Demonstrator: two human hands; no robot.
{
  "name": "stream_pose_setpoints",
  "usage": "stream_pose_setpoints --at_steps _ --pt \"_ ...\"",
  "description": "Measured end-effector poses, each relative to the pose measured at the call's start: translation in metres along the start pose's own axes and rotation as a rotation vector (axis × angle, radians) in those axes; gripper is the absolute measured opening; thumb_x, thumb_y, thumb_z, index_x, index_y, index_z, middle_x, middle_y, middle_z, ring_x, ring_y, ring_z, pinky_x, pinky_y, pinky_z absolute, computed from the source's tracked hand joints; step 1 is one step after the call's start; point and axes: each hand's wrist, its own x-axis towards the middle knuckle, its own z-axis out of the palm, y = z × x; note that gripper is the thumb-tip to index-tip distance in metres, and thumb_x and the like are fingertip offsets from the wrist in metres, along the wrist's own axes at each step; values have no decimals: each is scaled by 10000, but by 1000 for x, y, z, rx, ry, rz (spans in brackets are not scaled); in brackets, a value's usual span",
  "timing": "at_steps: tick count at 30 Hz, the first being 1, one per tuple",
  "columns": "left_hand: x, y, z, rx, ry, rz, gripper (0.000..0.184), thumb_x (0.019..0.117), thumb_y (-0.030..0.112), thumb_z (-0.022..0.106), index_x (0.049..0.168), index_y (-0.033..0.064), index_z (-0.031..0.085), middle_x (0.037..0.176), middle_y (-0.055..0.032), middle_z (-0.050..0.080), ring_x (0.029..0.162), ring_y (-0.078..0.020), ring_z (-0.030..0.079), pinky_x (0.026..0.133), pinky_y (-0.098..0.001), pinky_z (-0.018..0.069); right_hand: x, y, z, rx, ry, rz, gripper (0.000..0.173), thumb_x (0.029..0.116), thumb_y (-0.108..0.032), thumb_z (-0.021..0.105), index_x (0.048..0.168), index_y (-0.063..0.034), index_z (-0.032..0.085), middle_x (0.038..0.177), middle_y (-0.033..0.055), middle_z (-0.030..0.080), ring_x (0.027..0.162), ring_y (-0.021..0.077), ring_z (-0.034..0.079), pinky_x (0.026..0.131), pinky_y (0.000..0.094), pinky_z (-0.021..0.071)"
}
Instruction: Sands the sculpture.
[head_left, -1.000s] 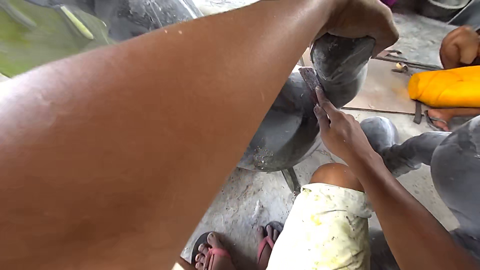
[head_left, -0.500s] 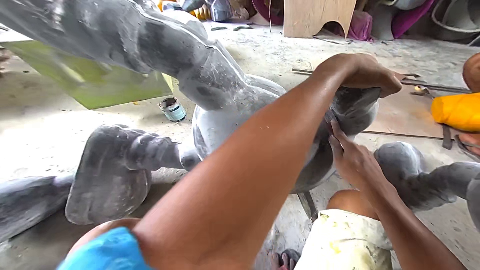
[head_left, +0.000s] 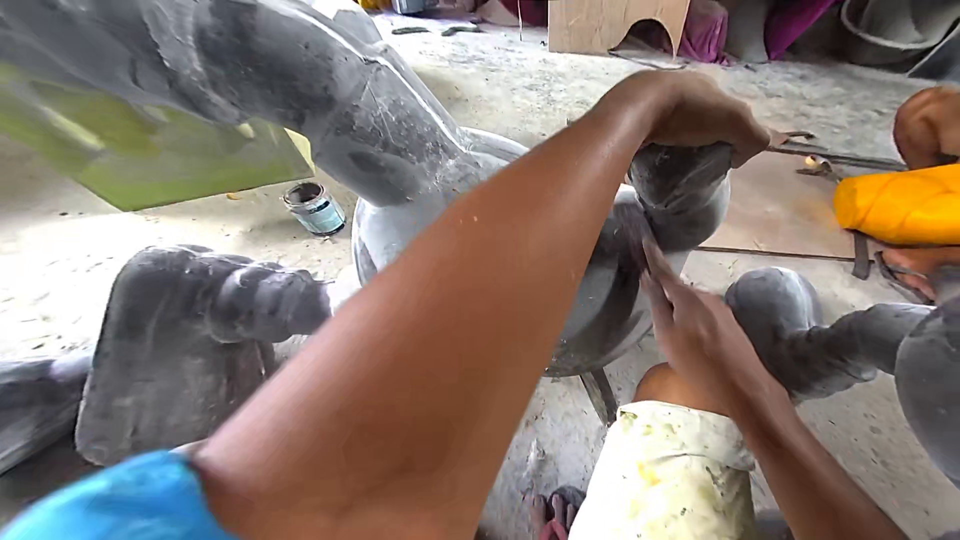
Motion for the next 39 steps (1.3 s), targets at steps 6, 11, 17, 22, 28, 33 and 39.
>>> stream_pose_setpoints --at_steps 6,11,17,22,28,33,39 --pt "-2 1 3 -9 -23 -18 226 931 389 664 870 181 728 811 22 672 763 -88 648 670 -354 532 31 3 3 15 -80 73 543 1102 -520 275 1634 -431 215 949 167 728 802 394 707 690 636 548" --pt "3 -3 -3 -2 -8 -5 258 902 422 688 863 172 737 813 13 680 764 -103 652 681 -386 533 -4 6 0 27 -27 -17 540 1112 -459 316 1641 -376 249 875 115 719 647 321 673 549 564 534" --pt "0 -4 1 -15 2 -5 259 891 437 701 895 181 735 841 20 691 788 -97 667 701 -383 551 23 -1 -8 46 -103 55 552 1105 -514 279 1641 -389 234 1002 181 725 817 402 703 672 643 538" --pt "-2 0 -1 54 9 10 262 901 442 674 849 191 727 802 32 667 762 -94 639 680 -393 518 12 12 0 25 -53 -1 544 1107 -484 298 1637 -363 265 921 154 728 722 366 695 628 623 544" --pt "1 -1 -1 -35 -15 1 238 907 402 690 856 173 734 800 18 681 745 -93 654 656 -361 540 -7 -2 -4 38 -28 3 539 1111 -461 307 1635 -339 278 857 119 709 620 316 660 518 560 525" --pt "-5 1 7 -9 -24 0 228 903 405 680 885 185 735 815 23 683 763 -86 657 671 -362 542 30 -15 -2 -18 -103 132 551 1109 -483 279 1646 -376 217 1016 186 734 886 409 716 754 647 552" --pt "-1 -1 6 17 -2 30 263 902 439 677 864 186 735 811 25 673 770 -99 643 686 -394 523 -7 -8 -2 -29 -32 30 541 1112 -441 322 1639 -327 275 825 140 705 652 354 679 545 577 535"
